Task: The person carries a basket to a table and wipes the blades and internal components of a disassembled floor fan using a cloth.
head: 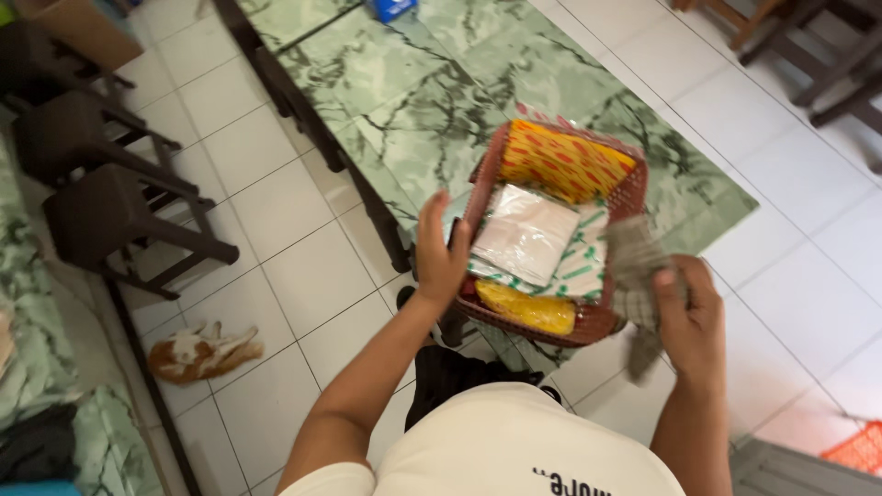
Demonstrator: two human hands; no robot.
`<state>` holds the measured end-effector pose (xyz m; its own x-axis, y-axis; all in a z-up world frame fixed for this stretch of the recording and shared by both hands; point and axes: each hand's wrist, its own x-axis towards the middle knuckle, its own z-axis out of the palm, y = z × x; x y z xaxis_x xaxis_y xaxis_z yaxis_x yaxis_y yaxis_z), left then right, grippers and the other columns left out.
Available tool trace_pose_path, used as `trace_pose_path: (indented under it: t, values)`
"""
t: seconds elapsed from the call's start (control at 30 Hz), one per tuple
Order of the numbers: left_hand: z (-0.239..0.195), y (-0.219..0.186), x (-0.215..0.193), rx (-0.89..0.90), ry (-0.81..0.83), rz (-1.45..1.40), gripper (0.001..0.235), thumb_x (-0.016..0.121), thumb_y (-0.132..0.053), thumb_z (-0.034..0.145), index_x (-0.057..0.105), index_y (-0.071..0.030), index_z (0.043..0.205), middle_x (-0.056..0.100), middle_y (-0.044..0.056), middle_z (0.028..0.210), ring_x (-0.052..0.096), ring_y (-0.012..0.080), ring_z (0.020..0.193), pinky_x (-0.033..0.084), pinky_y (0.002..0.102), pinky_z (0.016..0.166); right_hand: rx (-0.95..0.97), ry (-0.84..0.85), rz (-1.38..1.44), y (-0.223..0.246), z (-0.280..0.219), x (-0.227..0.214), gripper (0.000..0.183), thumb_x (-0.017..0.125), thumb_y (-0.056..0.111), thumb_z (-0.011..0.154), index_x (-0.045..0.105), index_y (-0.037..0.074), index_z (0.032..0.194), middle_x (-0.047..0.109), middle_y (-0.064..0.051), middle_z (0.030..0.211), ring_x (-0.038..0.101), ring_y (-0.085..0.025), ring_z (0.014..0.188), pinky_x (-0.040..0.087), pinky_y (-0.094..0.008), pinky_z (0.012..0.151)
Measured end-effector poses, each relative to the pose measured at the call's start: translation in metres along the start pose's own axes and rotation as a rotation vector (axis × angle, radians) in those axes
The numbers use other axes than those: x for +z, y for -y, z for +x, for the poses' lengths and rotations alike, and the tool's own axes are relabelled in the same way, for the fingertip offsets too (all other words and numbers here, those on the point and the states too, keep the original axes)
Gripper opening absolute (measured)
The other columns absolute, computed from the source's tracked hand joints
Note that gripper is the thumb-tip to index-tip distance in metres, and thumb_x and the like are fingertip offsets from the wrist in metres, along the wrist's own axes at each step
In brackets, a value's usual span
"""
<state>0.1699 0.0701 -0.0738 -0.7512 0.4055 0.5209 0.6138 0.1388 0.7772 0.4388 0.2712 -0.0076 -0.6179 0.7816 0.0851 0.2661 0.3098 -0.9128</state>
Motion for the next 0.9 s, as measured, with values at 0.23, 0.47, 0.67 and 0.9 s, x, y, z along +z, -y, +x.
trace_pose_path:
  t: [0.23,0.47,0.67,0.9]
  values:
    - [-0.041,-0.081,0.014,0.059,0.321,-0.548,0.072,0.069,-0.025,0.099,0.032,0.000,0.155,0.043,0.023,0.153,0.040,0.0359,0.144,0.030,0.046,0.122,-0.177,0.603,0.412,0.026,-0.011,0.081,0.084,0.029,0.057,0.108,0.027,-0.005,0.165,0.057,-0.023,0.135,0.057,-0.029,0.121,0.044,-0.041,0.111]
    - [0.018,-0.012,-0.051,-0.210,0.012,-0.233,0.040,0.064,-0.020,0.098,0.057,-0.010,0.137,0.068,0.013,0.126,0.071,0.0231,0.111,0.056,0.037,0.100,-0.430,0.408,-0.258,0.025,-0.010,0.060,0.053,0.048,0.040,0.105,0.056,0.003,0.142,0.064,-0.020,0.137,0.061,-0.037,0.125,0.049,-0.044,0.102]
    - [0.073,0.015,0.003,0.275,0.388,0.494,0.041,0.074,-0.004,0.081,0.072,-0.011,0.121,0.051,0.010,0.149,0.051,0.0339,0.138,0.048,0.049,0.105,-0.305,0.494,-0.751,-0.001,-0.017,0.083,0.033,0.056,0.041,0.097,0.076,0.025,0.116,0.077,0.002,0.108,0.072,-0.023,0.095,0.056,-0.039,0.077]
    - [0.087,0.012,0.043,0.471,1.129,1.085,0.021,0.074,-0.022,0.073,0.081,-0.014,0.091,0.054,0.013,0.143,0.036,0.0383,0.143,0.021,0.066,0.106,-0.251,0.487,-0.768,0.005,-0.016,0.082,0.034,0.055,0.044,0.097,0.076,0.026,0.117,0.077,0.004,0.103,0.072,-0.021,0.081,0.055,-0.038,0.069]
